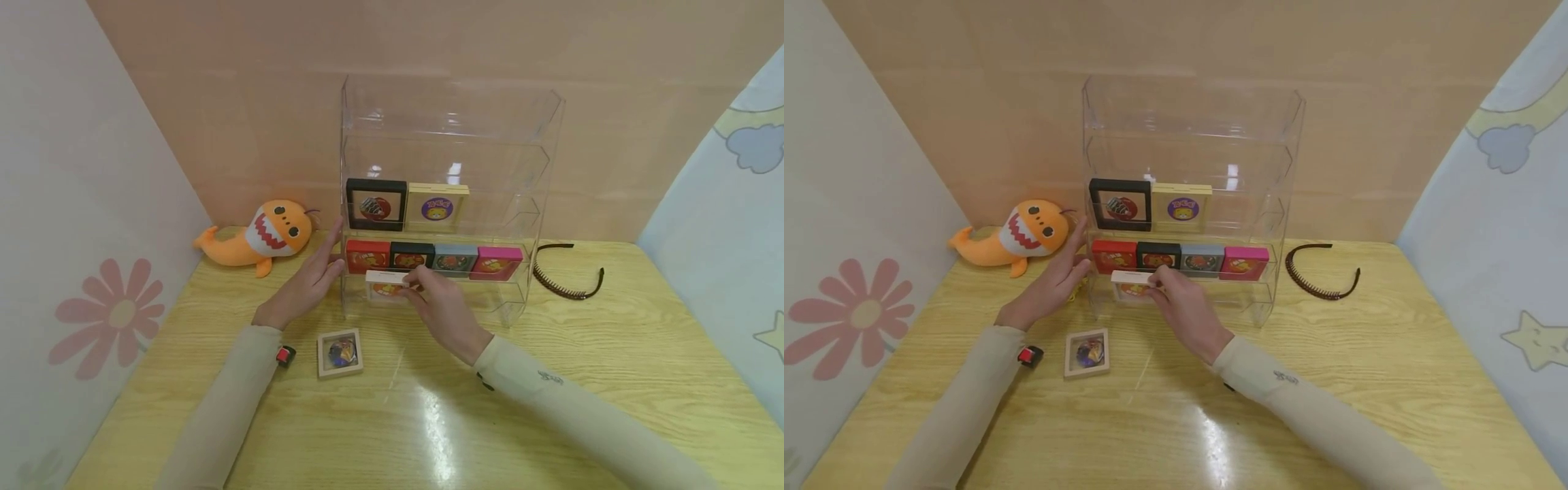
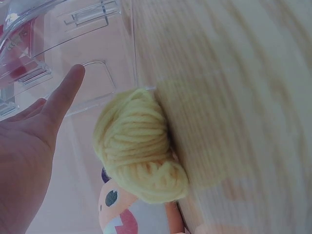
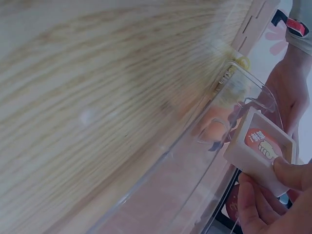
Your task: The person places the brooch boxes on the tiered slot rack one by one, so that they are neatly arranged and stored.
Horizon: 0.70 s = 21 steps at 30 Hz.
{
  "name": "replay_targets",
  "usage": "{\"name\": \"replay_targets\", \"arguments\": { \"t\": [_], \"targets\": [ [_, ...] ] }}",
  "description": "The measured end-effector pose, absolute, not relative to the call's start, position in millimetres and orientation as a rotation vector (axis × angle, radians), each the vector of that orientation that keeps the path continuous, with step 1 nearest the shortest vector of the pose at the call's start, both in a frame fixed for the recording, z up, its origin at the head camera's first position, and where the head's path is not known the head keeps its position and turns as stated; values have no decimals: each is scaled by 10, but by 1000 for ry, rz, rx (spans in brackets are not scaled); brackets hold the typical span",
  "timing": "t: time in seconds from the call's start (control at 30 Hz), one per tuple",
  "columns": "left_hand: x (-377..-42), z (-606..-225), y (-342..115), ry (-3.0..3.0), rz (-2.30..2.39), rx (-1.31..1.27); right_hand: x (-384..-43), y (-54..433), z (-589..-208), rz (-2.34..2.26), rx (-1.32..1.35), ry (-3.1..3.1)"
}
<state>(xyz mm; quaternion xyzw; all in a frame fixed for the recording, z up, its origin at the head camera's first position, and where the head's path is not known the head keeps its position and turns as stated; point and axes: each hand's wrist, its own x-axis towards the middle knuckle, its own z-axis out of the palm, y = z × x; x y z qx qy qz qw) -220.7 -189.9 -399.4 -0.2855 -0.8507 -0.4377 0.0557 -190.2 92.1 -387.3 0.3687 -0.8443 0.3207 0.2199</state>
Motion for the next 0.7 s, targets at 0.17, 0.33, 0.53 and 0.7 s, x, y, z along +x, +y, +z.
{"name": "replay_targets", "arguments": {
  "t": [0.17,0.33,0.53,0.7],
  "targets": [
    [-2208,-3996,-1905,-2582,-1319,-866,-1928,853,-3910,888,1026,-2365],
    [-2218,-4011,-1901,-2577,-1327,-872,-1951,792,-3998,904,1025,-2392],
    [-2216,-4009,-1903,-2583,-1334,-866,-1971,723,-4070,924,1069,-2387],
    [-2224,-4007,-1906,-2587,-1335,-862,-1989,682,-4065,959,1075,-2409]
  ]
}}
